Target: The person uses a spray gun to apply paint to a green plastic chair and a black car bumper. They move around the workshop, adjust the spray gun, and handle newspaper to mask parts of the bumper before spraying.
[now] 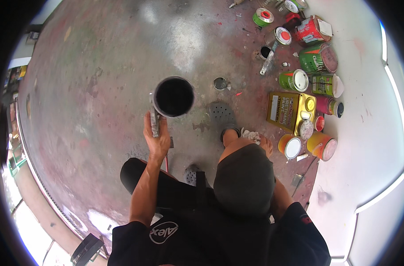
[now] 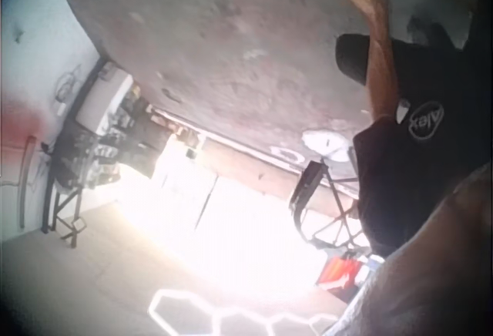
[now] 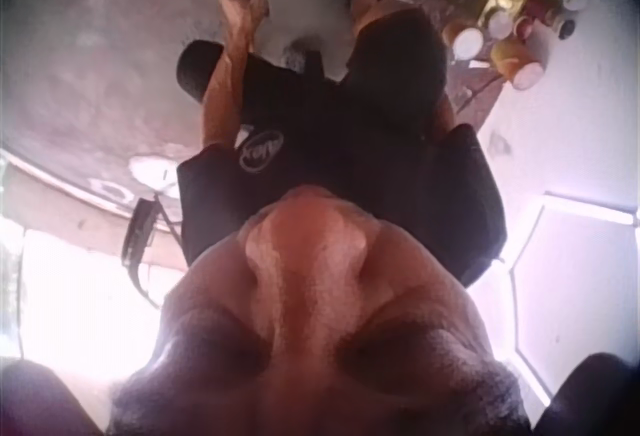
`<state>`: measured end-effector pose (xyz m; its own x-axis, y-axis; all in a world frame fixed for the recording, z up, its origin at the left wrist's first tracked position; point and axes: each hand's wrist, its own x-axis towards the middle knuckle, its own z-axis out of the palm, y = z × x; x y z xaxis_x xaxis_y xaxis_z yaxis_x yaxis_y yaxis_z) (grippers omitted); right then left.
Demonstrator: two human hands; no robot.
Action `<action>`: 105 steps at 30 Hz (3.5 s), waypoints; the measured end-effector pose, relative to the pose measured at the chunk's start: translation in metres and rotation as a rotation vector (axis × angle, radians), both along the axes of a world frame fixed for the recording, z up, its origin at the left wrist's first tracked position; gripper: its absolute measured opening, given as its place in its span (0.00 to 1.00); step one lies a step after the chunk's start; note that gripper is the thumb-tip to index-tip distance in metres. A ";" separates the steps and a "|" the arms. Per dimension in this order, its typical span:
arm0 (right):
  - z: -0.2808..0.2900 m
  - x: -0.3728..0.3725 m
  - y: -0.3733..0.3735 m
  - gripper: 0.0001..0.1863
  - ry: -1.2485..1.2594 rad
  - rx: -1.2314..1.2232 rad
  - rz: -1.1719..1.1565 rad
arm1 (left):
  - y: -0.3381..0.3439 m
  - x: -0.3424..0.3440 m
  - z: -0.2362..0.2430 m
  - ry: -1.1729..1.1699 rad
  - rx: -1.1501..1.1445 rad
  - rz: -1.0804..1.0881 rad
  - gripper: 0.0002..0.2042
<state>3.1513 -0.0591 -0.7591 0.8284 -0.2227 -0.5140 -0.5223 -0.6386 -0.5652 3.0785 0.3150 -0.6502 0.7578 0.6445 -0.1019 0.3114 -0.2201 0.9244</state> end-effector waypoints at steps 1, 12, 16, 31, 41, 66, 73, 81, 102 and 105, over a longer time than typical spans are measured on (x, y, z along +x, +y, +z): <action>0.001 0.003 0.001 0.20 0.000 -0.005 0.005 | 0.004 0.000 -0.005 -0.019 -0.017 0.039 0.16; 0.009 0.011 0.032 0.26 -0.267 0.181 0.033 | -0.003 -0.016 -0.010 -0.082 0.039 0.041 0.18; -0.015 0.018 0.028 0.25 -0.290 0.268 -0.005 | 0.006 -0.001 -0.004 -0.048 -0.010 0.100 0.16; -0.006 0.020 0.033 0.23 -0.167 0.364 -0.015 | -0.004 -0.006 0.000 -0.073 0.031 0.067 0.18; -0.028 0.025 0.032 0.25 -0.153 0.436 0.002 | 0.020 -0.001 0.008 -0.080 0.113 0.303 0.14; -0.056 -0.052 0.011 0.57 0.127 -0.295 -0.160 | 0.053 0.002 -0.030 -0.169 -0.135 0.448 0.03; -0.022 -0.003 0.029 0.25 -0.389 0.341 -0.156 | 0.052 -0.001 -0.036 -0.175 -0.185 0.322 0.13; 0.177 0.101 0.212 0.21 -0.345 0.903 0.505 | 0.033 0.011 -0.013 -0.171 -0.236 0.311 0.17; 0.097 0.119 0.275 0.26 -0.113 0.439 0.508 | 0.001 0.019 -0.004 -0.143 0.028 0.129 0.11; 0.066 0.107 0.196 0.24 -0.312 0.284 0.536 | 0.018 0.012 -0.033 -0.082 -0.028 0.268 0.14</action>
